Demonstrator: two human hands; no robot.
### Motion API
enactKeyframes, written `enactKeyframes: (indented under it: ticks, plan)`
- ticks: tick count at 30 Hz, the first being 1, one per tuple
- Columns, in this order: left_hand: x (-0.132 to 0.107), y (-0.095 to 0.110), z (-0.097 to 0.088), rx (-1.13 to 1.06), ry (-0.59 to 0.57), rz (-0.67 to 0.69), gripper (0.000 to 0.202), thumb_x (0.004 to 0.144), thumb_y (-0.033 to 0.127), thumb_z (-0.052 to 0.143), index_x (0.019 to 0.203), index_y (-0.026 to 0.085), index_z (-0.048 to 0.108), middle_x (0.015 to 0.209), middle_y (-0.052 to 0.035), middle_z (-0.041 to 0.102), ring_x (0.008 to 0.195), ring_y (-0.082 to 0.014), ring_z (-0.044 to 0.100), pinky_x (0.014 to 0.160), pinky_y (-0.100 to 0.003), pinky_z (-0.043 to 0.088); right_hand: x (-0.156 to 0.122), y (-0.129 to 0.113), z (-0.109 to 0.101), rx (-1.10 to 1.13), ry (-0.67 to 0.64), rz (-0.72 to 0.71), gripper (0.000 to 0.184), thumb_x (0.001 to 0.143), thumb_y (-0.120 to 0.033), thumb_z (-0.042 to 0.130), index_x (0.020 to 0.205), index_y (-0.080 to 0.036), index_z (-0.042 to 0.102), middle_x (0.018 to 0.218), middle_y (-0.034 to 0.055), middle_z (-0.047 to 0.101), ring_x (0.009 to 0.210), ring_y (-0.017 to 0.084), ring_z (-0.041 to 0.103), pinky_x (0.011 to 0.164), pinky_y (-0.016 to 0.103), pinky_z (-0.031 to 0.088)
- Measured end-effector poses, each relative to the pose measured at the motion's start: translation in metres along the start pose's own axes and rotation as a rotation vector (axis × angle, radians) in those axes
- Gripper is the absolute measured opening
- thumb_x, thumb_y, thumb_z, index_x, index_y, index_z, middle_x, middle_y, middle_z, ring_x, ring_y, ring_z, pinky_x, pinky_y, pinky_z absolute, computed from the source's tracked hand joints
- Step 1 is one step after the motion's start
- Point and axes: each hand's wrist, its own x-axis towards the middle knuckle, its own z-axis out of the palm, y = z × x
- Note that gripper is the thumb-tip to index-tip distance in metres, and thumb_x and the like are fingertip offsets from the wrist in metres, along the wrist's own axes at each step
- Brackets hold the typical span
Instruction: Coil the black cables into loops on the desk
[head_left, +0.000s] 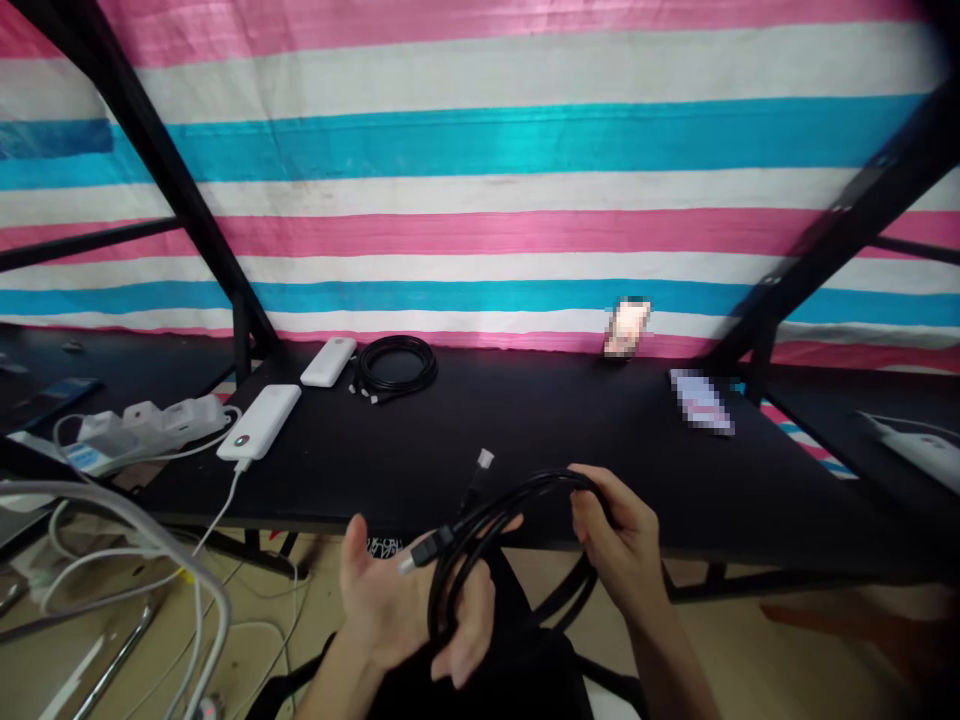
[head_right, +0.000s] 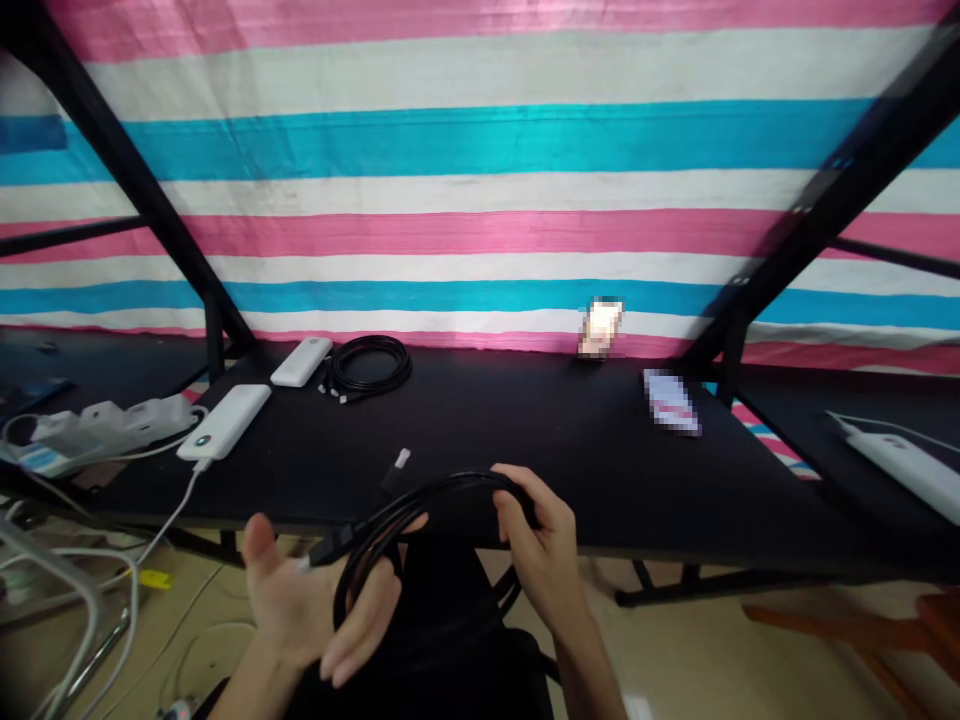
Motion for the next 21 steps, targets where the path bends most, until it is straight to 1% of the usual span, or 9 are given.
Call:
enactKeyframes:
  ticks: [2,4,6,8,11,13,15,19,21]
  plan:
    - [0.006,-0.002,-0.006,0.043,-0.056,-0.027,0.099,0.072,0.084,0.023,0.127,0.007,0.051,0.047,-0.0004,0.05,0.033,-0.0108,0.032,0.035,-0.023,0.021,0.005,0.004,-0.008,0.071,-0.105,-0.02,0.013,0.088,-0.023,0.056,0.092,-0.023,0.068,0.048,-0.0072,0.048,0.037,0.006,0.041,0.037,0.017,0.032]
    - [0.012,-0.001,-0.01,0.162,-0.12,-0.076,0.083,0.077,0.074,0.038,0.126,0.008,0.052,0.052,-0.0008,0.052,0.038,-0.0093,0.035,0.038,-0.021,0.023,0.014,0.003,-0.017,0.091,-0.258,-0.057,0.012,0.087,-0.021,0.057,0.088,-0.022,0.069,0.05,-0.0063,0.052,0.037,0.006,0.042,0.038,0.017,0.033]
    - [0.017,0.002,-0.011,0.35,-0.104,-0.173,0.068,0.075,0.061,0.06,0.123,0.012,0.055,0.059,0.0003,0.052,0.045,-0.0067,0.037,0.044,-0.02,0.026,0.023,0.0,-0.023,0.061,-0.395,-0.092,0.012,0.084,-0.017,0.059,0.081,-0.021,0.07,0.057,-0.0041,0.059,0.044,0.007,0.049,0.043,0.017,0.038]
    - [0.024,0.004,-0.009,0.535,0.027,-0.268,0.055,0.073,0.05,0.07,0.114,0.016,0.059,0.064,0.0022,0.05,0.049,-0.0046,0.036,0.047,-0.019,0.026,0.031,-0.004,-0.025,0.021,-0.486,-0.116,0.012,0.083,-0.015,0.061,0.076,-0.021,0.07,0.063,-0.0022,0.065,0.052,0.008,0.055,0.05,0.017,0.042]
    - [0.036,-0.001,-0.002,0.613,0.22,-0.37,0.036,0.077,0.05,0.067,0.09,0.017,0.061,0.061,0.005,0.046,0.043,-0.0023,0.029,0.042,-0.02,0.021,0.036,-0.009,-0.024,-0.01,-0.557,-0.128,0.015,0.084,-0.015,0.06,0.078,-0.022,0.071,0.067,-0.0021,0.069,0.057,0.009,0.059,0.058,0.017,0.046]
    - [0.044,-0.007,0.004,0.584,0.284,-0.397,0.04,0.076,0.057,0.064,0.077,0.018,0.054,0.054,0.0057,0.047,0.038,-0.0019,0.025,0.039,-0.021,0.016,0.035,-0.012,-0.026,-0.013,-0.552,-0.117,0.014,0.084,-0.015,0.061,0.08,-0.023,0.072,0.069,-0.0028,0.071,0.058,0.009,0.061,0.062,0.018,0.048]
    - [0.048,-0.014,0.012,0.636,0.446,-0.405,0.043,0.072,0.058,0.067,0.073,0.019,0.049,0.047,0.0064,0.047,0.037,-0.0028,0.026,0.04,-0.02,0.016,0.035,-0.016,-0.032,-0.009,-0.535,-0.116,0.012,0.082,-0.014,0.065,0.082,-0.023,0.073,0.073,-0.0031,0.073,0.061,0.009,0.064,0.064,0.017,0.049]
    - [0.052,-0.029,0.026,0.823,0.885,-0.231,0.04,0.061,0.044,0.081,0.067,0.019,0.05,0.047,0.0081,0.046,0.043,-0.0036,0.034,0.043,-0.019,0.02,0.037,-0.013,-0.048,0.021,-0.507,-0.096,0.01,0.075,-0.017,0.074,0.083,-0.024,0.074,0.073,-0.0022,0.074,0.06,0.01,0.065,0.057,0.016,0.048]
    - [0.055,-0.035,0.028,0.798,1.011,-0.109,0.039,0.057,0.038,0.083,0.065,0.019,0.051,0.047,0.009,0.045,0.04,-0.0029,0.031,0.04,-0.018,0.018,0.039,-0.002,-0.053,0.066,-0.454,-0.008,0.008,0.07,-0.021,0.079,0.075,-0.022,0.073,0.061,-0.0024,0.069,0.049,0.009,0.058,0.046,0.017,0.044]
